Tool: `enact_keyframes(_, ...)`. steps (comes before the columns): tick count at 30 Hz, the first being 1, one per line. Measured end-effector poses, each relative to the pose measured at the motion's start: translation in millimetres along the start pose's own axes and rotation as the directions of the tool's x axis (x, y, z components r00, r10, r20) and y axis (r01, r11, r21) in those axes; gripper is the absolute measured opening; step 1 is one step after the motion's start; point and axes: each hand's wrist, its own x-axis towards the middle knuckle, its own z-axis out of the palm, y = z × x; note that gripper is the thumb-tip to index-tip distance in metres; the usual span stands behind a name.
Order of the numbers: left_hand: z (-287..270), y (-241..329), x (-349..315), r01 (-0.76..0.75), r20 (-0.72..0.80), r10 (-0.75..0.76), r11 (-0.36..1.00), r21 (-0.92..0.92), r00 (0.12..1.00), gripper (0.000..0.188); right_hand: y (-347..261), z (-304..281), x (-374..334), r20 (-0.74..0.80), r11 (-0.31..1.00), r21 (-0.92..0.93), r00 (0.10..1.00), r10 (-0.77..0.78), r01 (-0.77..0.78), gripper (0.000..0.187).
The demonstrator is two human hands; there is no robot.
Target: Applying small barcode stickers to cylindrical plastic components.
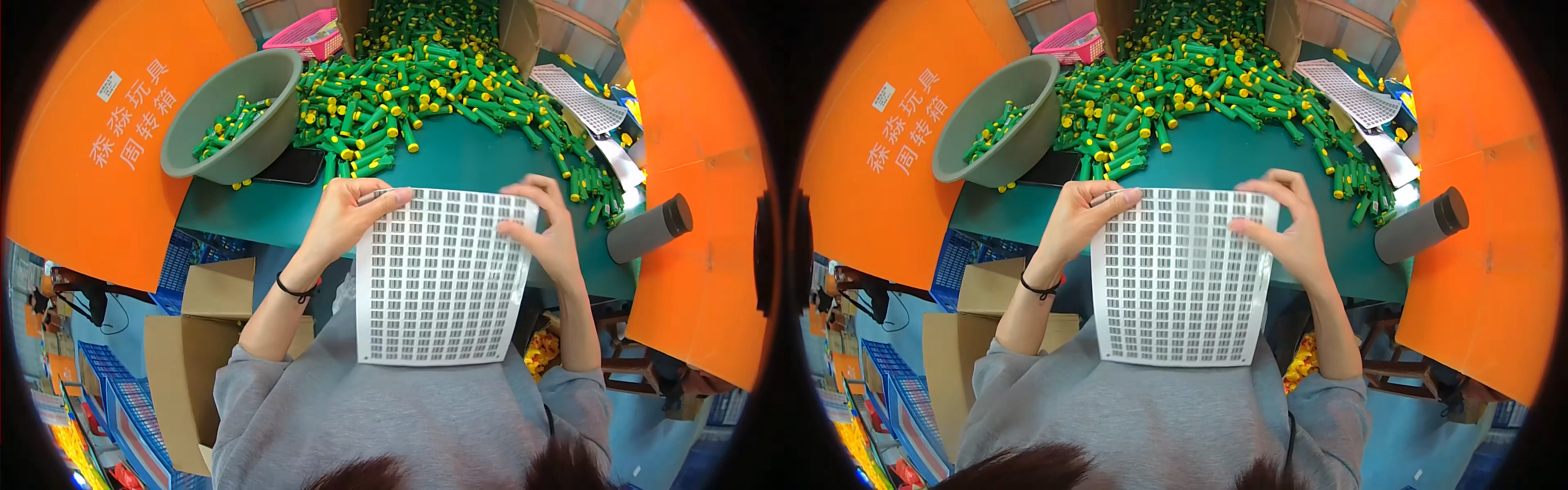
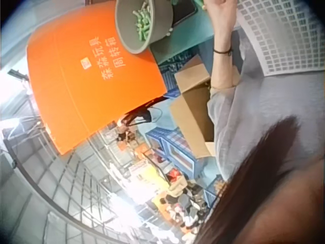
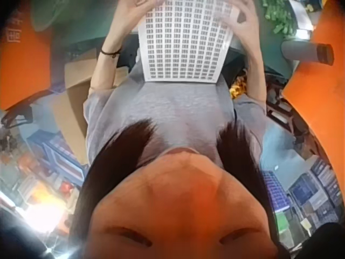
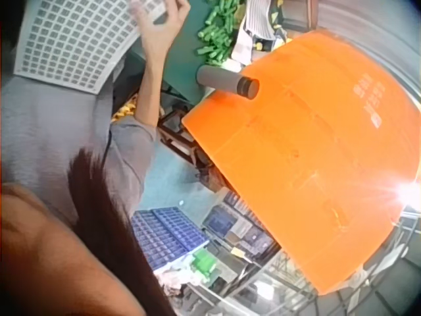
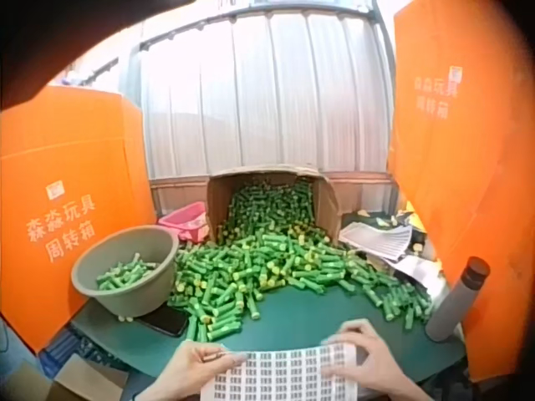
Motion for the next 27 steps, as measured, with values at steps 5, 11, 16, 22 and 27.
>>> enact_keyframes(5, -10, -12, 7, 0.077, -0.006, -0.077, 0.996, 0.034, 0.997, 0.026, 21, 14, 0, 0.204, 0.787, 0.445, 0.904, 0.375, -0.427, 0.012)
enact_keyframes(11, 5, -27, 33, -0.385, -0.084, 0.598, 0.609, 0.693, 0.797, 0.030, 59, 23, 19, 0.378, 0.740, 0.347, 0.808, 0.451, -0.576, 0.013)
enact_keyframes(16, 6, -54, 73, -0.258, -0.059, 0.295, 0.904, 0.341, 0.954, 0.019, 108, 26, 39, 0.418, 0.610, 0.495, 0.785, 0.457, -0.618, 0.025)
enact_keyframes(22, 23, -58, 128, -0.397, 0.126, 0.534, 0.430, 0.811, 0.836, 0.018, 143, 38, 28, 0.312, 0.500, 0.588, 0.749, 0.585, -0.636, 0.027)
enact_keyframes(27, 85, -62, 159, -0.624, 0.252, 0.696, 0.350, 0.699, 0.673, 0.025, 142, 40, 31, 0.320, 0.471, 0.585, 0.722, 0.613, -0.660, 0.024)
